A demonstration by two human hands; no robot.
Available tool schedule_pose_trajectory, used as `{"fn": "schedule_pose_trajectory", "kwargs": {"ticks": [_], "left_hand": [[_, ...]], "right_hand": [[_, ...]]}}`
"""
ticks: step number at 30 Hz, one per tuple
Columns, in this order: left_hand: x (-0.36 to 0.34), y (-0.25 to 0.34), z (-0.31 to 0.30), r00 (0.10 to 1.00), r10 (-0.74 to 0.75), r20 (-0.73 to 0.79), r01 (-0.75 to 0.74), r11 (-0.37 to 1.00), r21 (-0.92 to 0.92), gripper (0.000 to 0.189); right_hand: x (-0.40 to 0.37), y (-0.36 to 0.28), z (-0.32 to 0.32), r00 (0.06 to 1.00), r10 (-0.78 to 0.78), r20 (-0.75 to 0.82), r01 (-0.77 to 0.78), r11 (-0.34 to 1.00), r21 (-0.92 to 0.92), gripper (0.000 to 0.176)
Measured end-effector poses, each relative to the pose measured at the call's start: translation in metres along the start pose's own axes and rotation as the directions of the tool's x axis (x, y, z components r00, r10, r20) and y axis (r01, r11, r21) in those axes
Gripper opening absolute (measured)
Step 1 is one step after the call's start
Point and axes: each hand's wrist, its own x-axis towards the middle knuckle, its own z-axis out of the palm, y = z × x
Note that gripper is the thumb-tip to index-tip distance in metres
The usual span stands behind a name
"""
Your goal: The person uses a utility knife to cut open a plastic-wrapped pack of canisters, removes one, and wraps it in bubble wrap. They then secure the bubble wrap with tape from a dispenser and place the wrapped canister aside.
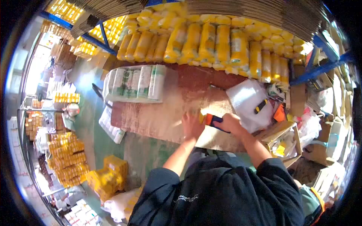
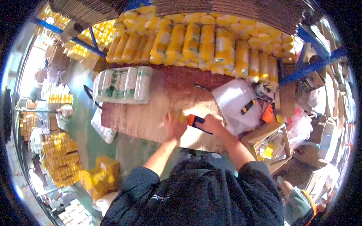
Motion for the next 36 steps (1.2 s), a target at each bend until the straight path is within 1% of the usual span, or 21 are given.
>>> {"fn": "schedule_pose_trajectory", "kwargs": {"ticks": [5, 7, 8, 9, 10, 11, 13, 14, 15, 17, 18, 21, 23, 25, 26, 27, 29, 32, 33, 35, 36], "left_hand": [[-0.019, 0.025, -0.006, 0.998, 0.065, -0.006, -0.065, 0.998, -0.027, 0.06], [-0.021, 0.026, -0.011, 0.998, 0.055, -0.017, -0.057, 0.991, -0.12, 0.064], [-0.023, 0.028, -0.017, 0.998, -0.058, -0.032, 0.058, 0.998, 0.007, 0.066], [-0.025, 0.017, -0.014, 0.986, -0.159, -0.041, 0.156, 0.985, -0.068, 0.072], [-0.027, -0.005, -0.009, 0.965, -0.26, -0.043, 0.251, 0.957, -0.143, 0.079], [-0.026, -0.028, -0.005, 0.933, -0.357, -0.042, 0.34, 0.914, -0.22, 0.085], [-0.027, -0.077, -0.002, 0.867, -0.495, 0.056, 0.458, 0.747, -0.482, 0.088], [-0.03, -0.1, -0.003, 0.828, -0.548, 0.121, 0.504, 0.63, -0.591, 0.089], [-0.035, -0.119, -0.002, 0.788, -0.584, 0.193, 0.536, 0.498, -0.682, 0.091], [-0.05, -0.144, 0.004, 0.835, -0.539, 0.109, 0.473, 0.601, -0.644, 0.084], [-0.051, -0.151, 0.006, 0.858, -0.508, 0.075, 0.44, 0.651, -0.619, 0.081], [-0.04, -0.139, -0.013, 0.906, -0.356, 0.229, 0.358, 0.353, -0.864, 0.077], [-0.017, -0.122, -0.027, 0.899, -0.213, 0.382, 0.437, 0.392, -0.81, 0.083], [0.02, -0.08, -0.046, 0.906, -0.015, 0.423, 0.394, 0.393, -0.831, 0.088], [0.036, -0.06, -0.04, 0.913, 0.022, 0.407, 0.374, 0.352, -0.858, 0.087], [0.052, -0.04, -0.035, 0.919, 0.061, 0.39, 0.354, 0.31, -0.882, 0.087], [0.094, 0.013, -0.072, 0.925, 0.029, 0.379, 0.379, 0.014, -0.925, 0.075], [0.118, 0.045, -0.05, 0.845, -0.004, 0.534, 0.514, -0.267, -0.815, 0.06], [0.114, 0.045, -0.036, 0.853, 0.024, 0.521, 0.521, -0.097, -0.848, 0.055], [0.089, 0.029, 0.01, 0.857, 0.079, 0.509, 0.477, 0.25, -0.843, 0.045], [0.069, 0.018, 0.036, 0.812, 0.099, 0.576, 0.568, 0.095, -0.817, 0.039]], "right_hand": [[0.011, 0.036, 0.074, 0.963, 0.092, -0.252, -0.173, 0.93, -0.323, 0.058], [0.008, 0.036, 0.039, 0.963, 0.265, -0.053, -0.27, 0.955, -0.121, 0.056], [0.011, 0.048, 0.049, 0.974, 0.216, -0.075, -0.221, 0.973, -0.061, 0.052], [0.017, 0.068, 0.072, 0.981, 0.166, -0.103, -0.167, 0.986, 0.0, 0.049], [0.021, 0.081, 0.09, 0.939, 0.0, -0.344, 0.02, 0.998, 0.053, 0.043], [0.025, 0.094, 0.107, 0.798, -0.183, -0.574, 0.228, 0.974, 0.006, 0.037], [0.04, 0.127, 0.154, 0.346, -0.466, -0.814, 0.426, 0.851, -0.306, 0.032], [0.043, 0.13, 0.157, 0.386, -0.463, -0.798, 0.52, 0.824, -0.226, 0.04], [0.039, 0.13, 0.161, 0.46, -0.464, -0.757, 0.439, 0.86, -0.26, 0.04], [0.028, 0.129, 0.16, 0.599, -0.422, -0.68, 0.255, 0.906, -0.338, 0.041], [0.01, 0.097, 0.126, 0.906, -0.094, -0.413, -0.004, 0.973, -0.23, 0.057], [-0.004, 0.053, 0.075, 0.892, -0.193, -0.409, 0.226, 0.974, 0.033, 0.077], [-0.015, 0.018, 0.045, 0.848, -0.418, -0.326, 0.436, 0.9, -0.02, 0.099], [-0.029, -0.012, 0.006, 0.877, -0.439, -0.198, 0.474, 0.859, 0.195, 0.113], [-0.022, -0.007, 0.009, 0.893, -0.432, -0.127, 0.44, 0.78, 0.444, 0.109], [-0.02, -0.002, 0.002, 0.927, -0.335, -0.167, 0.373, 0.796, 0.477, 0.107], [-0.025, 0.014, -0.021, 0.969, -0.124, -0.214, 0.225, 0.804, 0.551, 0.103], [0.021, 0.09, -0.018, 0.859, 0.035, -0.511, 0.28, 0.803, 0.526, 0.079], [0.026, 0.09, -0.063, 0.928, 0.369, -0.049, -0.229, 0.67, 0.706, 0.071], [0.057, 0.121, -0.106, 0.923, 0.381, -0.052, -0.105, 0.38, 0.919, 0.06], [0.053, 0.103, -0.158, 0.914, 0.325, -0.242, 0.071, 0.459, 0.886, 0.06]]}}
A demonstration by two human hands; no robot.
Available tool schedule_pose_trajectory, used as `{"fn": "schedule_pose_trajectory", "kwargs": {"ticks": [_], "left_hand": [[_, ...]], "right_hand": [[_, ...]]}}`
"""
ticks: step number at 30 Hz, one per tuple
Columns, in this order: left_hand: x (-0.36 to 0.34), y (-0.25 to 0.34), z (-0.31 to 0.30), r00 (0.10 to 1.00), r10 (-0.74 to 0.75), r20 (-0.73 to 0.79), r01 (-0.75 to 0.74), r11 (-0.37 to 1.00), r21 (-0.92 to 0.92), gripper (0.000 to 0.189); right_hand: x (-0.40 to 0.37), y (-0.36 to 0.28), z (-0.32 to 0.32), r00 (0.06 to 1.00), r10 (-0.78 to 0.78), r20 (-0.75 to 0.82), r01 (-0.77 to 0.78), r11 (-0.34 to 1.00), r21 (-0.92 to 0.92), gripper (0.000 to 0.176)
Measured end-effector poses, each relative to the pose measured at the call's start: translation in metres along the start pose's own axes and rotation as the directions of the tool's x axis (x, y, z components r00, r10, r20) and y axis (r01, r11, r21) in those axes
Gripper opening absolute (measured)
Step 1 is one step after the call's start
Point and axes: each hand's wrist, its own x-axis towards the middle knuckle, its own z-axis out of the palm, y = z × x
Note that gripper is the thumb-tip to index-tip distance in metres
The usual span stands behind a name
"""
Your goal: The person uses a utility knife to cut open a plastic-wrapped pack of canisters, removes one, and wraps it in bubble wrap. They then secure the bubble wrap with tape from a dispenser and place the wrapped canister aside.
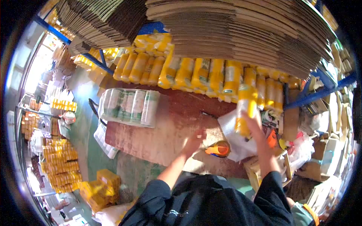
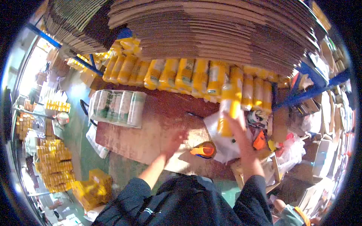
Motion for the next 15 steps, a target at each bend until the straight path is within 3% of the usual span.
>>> {"fn": "schedule_pose_trajectory", "kwargs": {"ticks": [1, 2, 3, 4, 6, 8, 9, 11, 13, 15], "left_hand": [[-0.006, -0.032, -0.009, 0.997, -0.073, 0.038, 0.078, 0.983, -0.163, 0.033], [-0.012, -0.052, -0.017, 0.985, -0.169, -0.03, 0.165, 0.98, -0.111, 0.03], [-0.019, -0.064, -0.027, 0.96, -0.258, -0.108, 0.252, 0.965, -0.068, 0.028], [-0.025, -0.066, -0.041, 0.942, -0.284, -0.177, 0.284, 0.958, -0.03, 0.028], [-0.042, -0.068, -0.073, 0.882, -0.337, -0.33, 0.365, 0.931, 0.024, 0.028], [-0.047, -0.083, -0.126, 0.889, -0.114, -0.444, 0.164, 0.984, 0.076, 0.028], [-0.044, -0.096, -0.158, 0.874, 0.0, -0.485, 0.065, 0.991, 0.117, 0.028], [-0.021, -0.117, -0.237, 0.725, 0.375, -0.577, -0.207, 0.918, 0.337, 0.028], [-0.018, -0.022, -0.27, 0.608, 0.326, -0.724, -0.005, 0.913, 0.407, 0.029], [-0.004, 0.038, -0.31, 0.426, 0.718, -0.55, 0.092, 0.571, 0.816, 0.037]], "right_hand": [[0.039, 0.006, -0.014, 0.996, -0.076, -0.04, 0.076, 0.997, -0.004, 0.064], [0.073, 0.001, -0.021, 0.963, 0.088, -0.256, -0.143, 0.968, -0.206, 0.077], [0.115, 0.009, -0.037, 0.992, 0.117, -0.042, -0.121, 0.986, -0.115, 0.088], [0.112, -0.028, -0.03, 0.974, 0.178, -0.137, -0.212, 0.933, -0.29, 0.09], [0.207, 0.004, -0.036, 0.976, 0.144, -0.161, -0.203, 0.866, -0.458, 0.1], [0.271, 0.04, -0.038, 0.982, 0.057, -0.181, -0.139, 0.867, -0.478, 0.109], [0.282, 0.052, -0.038, 0.982, -0.028, -0.189, -0.07, 0.867, -0.493, 0.106], [0.304, 0.074, -0.038, 0.96, -0.197, -0.201, 0.062, 0.844, -0.533, 0.099], [0.292, 0.092, -0.046, 0.908, -0.243, -0.342, 0.081, 0.902, -0.425, 0.082], [0.241, 0.111, -0.061, 0.808, -0.3, -0.508, 0.152, 0.938, -0.313, 0.062]]}}
